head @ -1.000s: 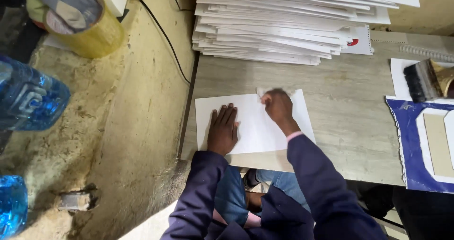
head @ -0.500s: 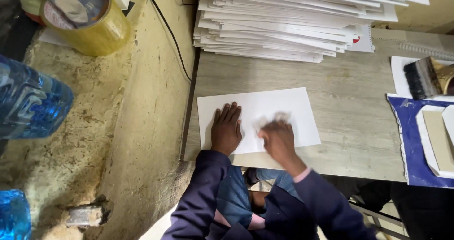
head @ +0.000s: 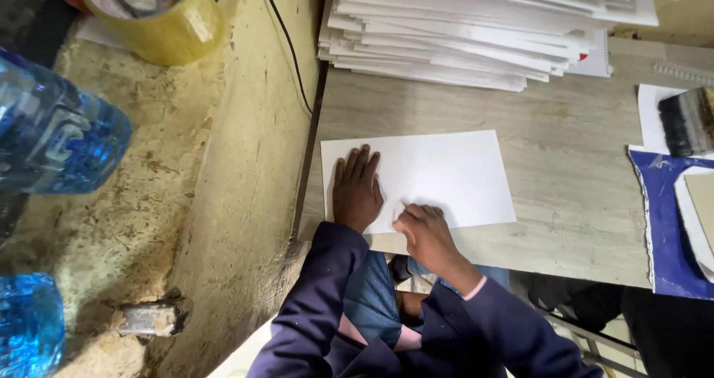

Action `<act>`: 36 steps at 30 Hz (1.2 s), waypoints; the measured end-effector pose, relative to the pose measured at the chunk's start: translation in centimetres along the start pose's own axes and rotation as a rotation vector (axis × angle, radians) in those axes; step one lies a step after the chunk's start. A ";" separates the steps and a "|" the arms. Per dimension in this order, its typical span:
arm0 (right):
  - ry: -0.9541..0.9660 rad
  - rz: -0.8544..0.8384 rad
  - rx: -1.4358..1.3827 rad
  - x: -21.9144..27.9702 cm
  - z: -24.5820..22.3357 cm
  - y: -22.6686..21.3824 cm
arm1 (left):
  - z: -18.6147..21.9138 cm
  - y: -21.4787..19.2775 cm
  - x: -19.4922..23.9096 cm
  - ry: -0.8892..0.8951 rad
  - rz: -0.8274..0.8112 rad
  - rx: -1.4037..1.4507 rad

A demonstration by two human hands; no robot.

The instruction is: Assembling paper folders by folding flaps and pressing them down on a work surface using a cloth.

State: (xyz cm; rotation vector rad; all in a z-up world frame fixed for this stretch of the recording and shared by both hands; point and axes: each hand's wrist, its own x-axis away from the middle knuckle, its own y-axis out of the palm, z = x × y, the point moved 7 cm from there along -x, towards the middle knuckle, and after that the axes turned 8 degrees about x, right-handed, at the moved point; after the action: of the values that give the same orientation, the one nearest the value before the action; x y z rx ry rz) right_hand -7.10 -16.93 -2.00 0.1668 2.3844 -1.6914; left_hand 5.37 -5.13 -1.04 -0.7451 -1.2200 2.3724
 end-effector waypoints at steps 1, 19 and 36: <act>0.014 -0.032 0.020 0.8 -0.2 0.1 | 0.0 0.0 0.1 0.000 -0.006 0.006; 0.513 0.084 0.144 -8.8 18.1 0.1 | -0.7 0.9 0.5 0.030 0.018 0.008; 0.765 0.203 0.151 -5.4 27.8 -2.4 | -0.2 0.7 0.4 0.023 0.019 -0.024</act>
State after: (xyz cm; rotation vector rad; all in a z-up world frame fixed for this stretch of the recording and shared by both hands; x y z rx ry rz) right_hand 0.59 -43.72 -7.32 1.2319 2.5678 -1.9379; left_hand 5.14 -5.18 -1.88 -0.7922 -1.2390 2.3620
